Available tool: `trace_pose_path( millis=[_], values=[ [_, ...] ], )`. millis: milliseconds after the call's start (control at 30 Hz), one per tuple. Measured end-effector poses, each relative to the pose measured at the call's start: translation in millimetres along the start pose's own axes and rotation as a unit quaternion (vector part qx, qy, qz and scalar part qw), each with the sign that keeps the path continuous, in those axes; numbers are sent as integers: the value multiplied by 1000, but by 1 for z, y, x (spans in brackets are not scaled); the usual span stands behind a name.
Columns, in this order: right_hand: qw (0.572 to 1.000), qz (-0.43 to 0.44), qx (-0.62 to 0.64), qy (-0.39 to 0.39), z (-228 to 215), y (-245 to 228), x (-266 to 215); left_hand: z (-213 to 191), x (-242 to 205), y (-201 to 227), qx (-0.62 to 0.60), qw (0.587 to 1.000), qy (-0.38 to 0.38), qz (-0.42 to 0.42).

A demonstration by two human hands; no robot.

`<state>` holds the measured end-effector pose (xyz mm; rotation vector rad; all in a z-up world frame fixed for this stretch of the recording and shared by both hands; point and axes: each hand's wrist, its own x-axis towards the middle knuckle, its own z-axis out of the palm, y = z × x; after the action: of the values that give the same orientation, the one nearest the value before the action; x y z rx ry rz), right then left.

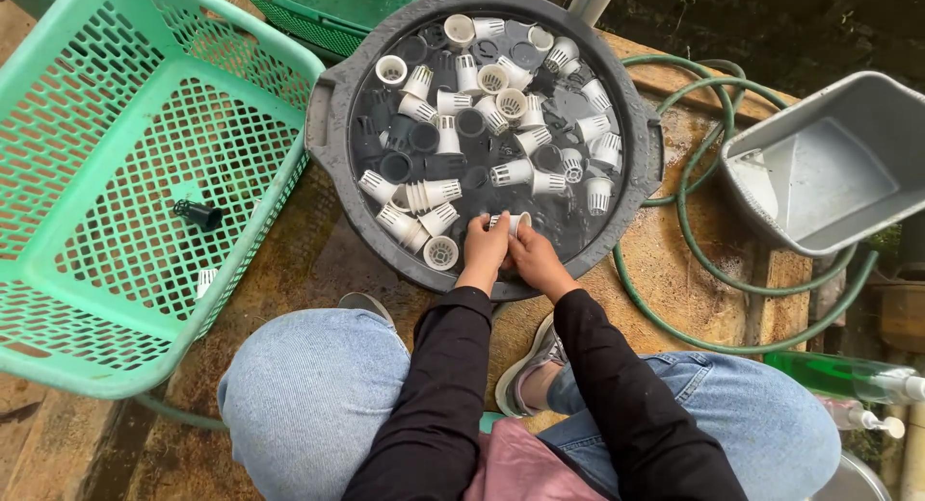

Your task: The recorder is washing and rinsing several white plastic hydroponic net pots in a bucket of water and placing them into a basket.

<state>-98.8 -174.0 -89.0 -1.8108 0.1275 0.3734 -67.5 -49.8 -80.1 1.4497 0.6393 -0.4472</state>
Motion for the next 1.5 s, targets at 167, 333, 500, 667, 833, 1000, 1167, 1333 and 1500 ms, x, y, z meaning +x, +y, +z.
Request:
trace_pose_path(
  millis=[167,333,500,667,833,1000,1167,1333,1500],
  values=[
    [988,88,125,14,-13,11,12,11,36,-53,-67,993,-79,59],
    [966,164,199,26,-20,-22,6,-6,20,-38,-125,984,-128,28],
    [978,154,110,92,-4,-31,3,-19,23,-33,-98,985,-131,59],
    [992,-7,125,-20,7,-3,5,-36,26,-20,-91,993,-75,22],
    [984,-120,-129,36,28,-48,-22,-42,27,-11,-61,997,-38,-7],
    [999,1,-8,53,28,-25,1,-31,48,-44,48,996,-32,67],
    [989,67,74,108,21,-18,18,-32,33,-33,-49,986,-121,108],
    [965,81,224,113,24,4,29,-34,15,-9,53,990,-78,105],
    [987,-14,158,-14,30,-4,22,-37,24,-8,-42,997,-52,-27]
  ],
)
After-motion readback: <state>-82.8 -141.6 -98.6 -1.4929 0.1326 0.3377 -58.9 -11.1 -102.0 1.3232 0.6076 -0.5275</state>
